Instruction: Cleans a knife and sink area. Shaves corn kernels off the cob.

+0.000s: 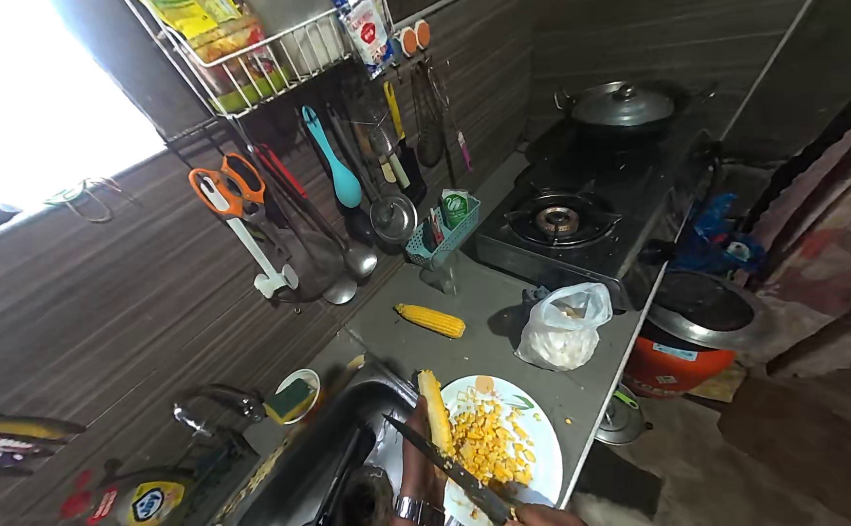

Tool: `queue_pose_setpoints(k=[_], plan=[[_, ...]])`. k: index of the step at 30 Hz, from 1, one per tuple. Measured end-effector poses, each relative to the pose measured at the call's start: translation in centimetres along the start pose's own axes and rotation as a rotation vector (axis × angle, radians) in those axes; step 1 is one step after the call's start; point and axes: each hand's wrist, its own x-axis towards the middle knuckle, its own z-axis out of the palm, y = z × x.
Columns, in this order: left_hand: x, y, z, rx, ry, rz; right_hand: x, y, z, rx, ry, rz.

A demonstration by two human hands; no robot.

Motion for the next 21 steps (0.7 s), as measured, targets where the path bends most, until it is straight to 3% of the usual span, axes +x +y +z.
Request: queue_pose_setpoints(k=[13,21], plan=[[-1.4,-1.3,-1.2,-0.095,0.009,0.070,1.0,-0.7,0.8,-0.050,-0.045,0.070],[-3.3,-2.2,-0.3,0.034,0.083,0.111,2.8,-1.1,0.8,-0.072,-0.064,0.082]])
